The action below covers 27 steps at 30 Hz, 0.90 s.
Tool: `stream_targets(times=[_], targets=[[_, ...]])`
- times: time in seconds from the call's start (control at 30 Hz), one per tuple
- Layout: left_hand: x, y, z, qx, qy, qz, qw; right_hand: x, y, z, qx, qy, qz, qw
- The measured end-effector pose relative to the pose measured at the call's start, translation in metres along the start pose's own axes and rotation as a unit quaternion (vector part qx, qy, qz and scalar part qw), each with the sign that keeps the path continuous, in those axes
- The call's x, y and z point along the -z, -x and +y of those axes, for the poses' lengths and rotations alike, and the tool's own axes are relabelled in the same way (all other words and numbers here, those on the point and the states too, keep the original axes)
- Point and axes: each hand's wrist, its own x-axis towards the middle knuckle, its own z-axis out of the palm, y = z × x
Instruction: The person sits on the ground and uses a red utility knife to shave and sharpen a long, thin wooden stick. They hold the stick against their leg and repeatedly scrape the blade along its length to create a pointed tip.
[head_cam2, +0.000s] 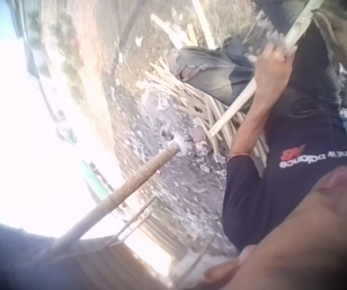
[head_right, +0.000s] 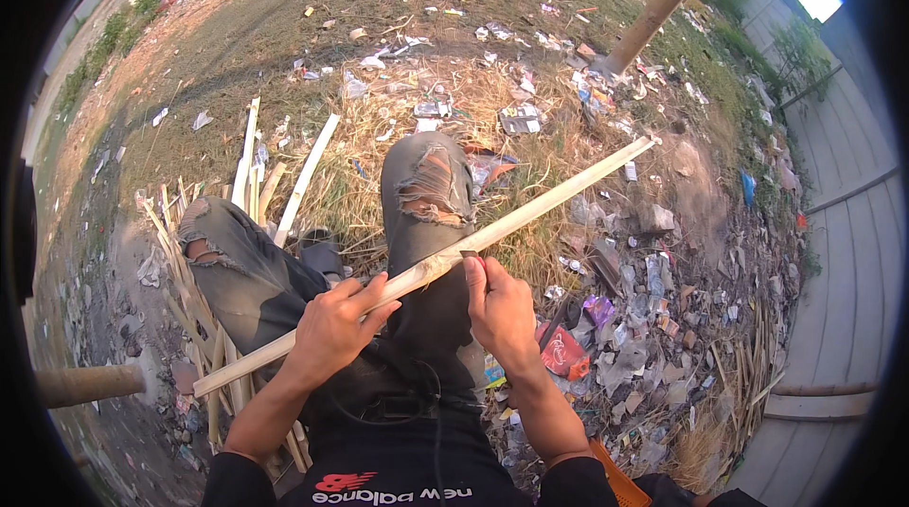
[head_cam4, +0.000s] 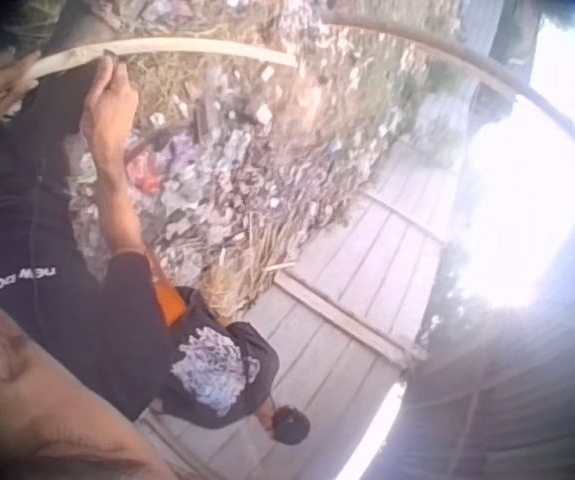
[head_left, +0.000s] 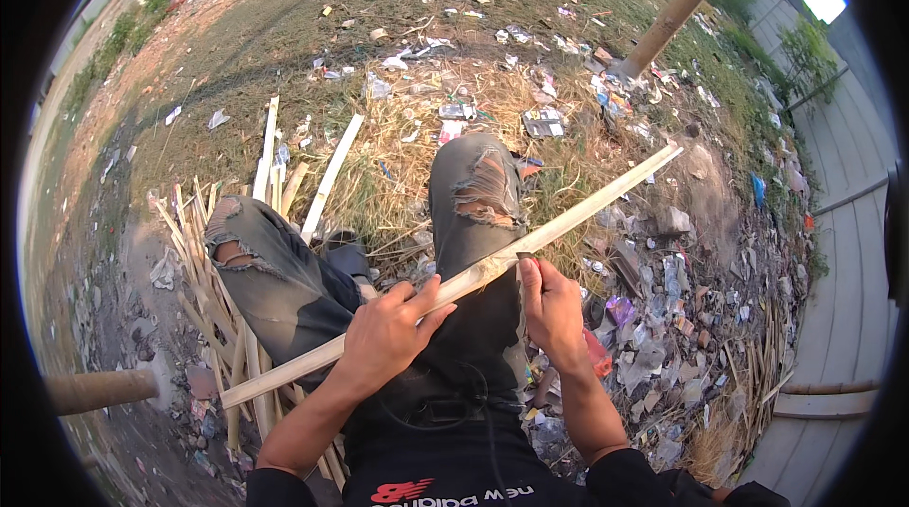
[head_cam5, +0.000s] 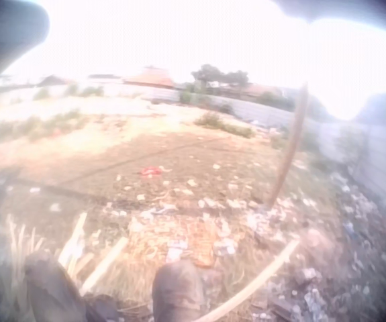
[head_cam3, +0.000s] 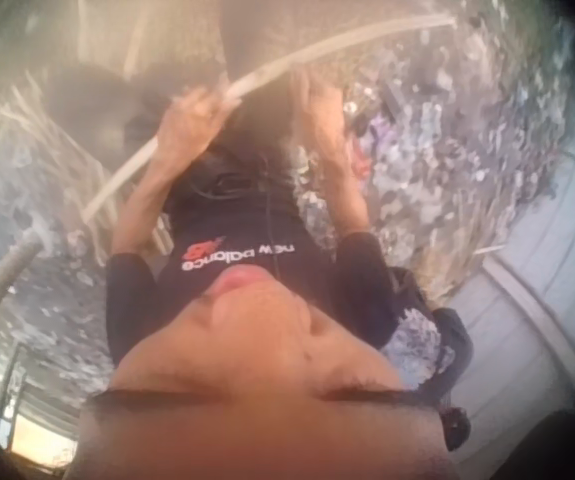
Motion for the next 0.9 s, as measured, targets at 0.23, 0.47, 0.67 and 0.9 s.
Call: stream_targets(times=[0.23, 0.47, 0.67, 0.9], targets=[[-0.001, -0.004, 0.000, -0.001, 0.001, -0.003, 1.000, -0.013, 0.017, 0.005, 0.044, -0.005, -0.068, 0.997], [0.002, 0.000, 0.003, 0.001, -0.018, -0.004, 1.000, -0.010, 0.015, 0.004, 0.069, 0.044, -0.054, 0.995], [-0.003, -0.001, 0.002, -0.001, -0.014, -0.001, 1.000, -0.009, 0.009, 0.010, 0.023, -0.014, -0.034, 0.999], [-0.003, -0.005, 0.004, 0.007, -0.009, -0.008, 1.000, -0.006, 0.013, -0.002, 0.013, -0.029, -0.090, 0.995]])
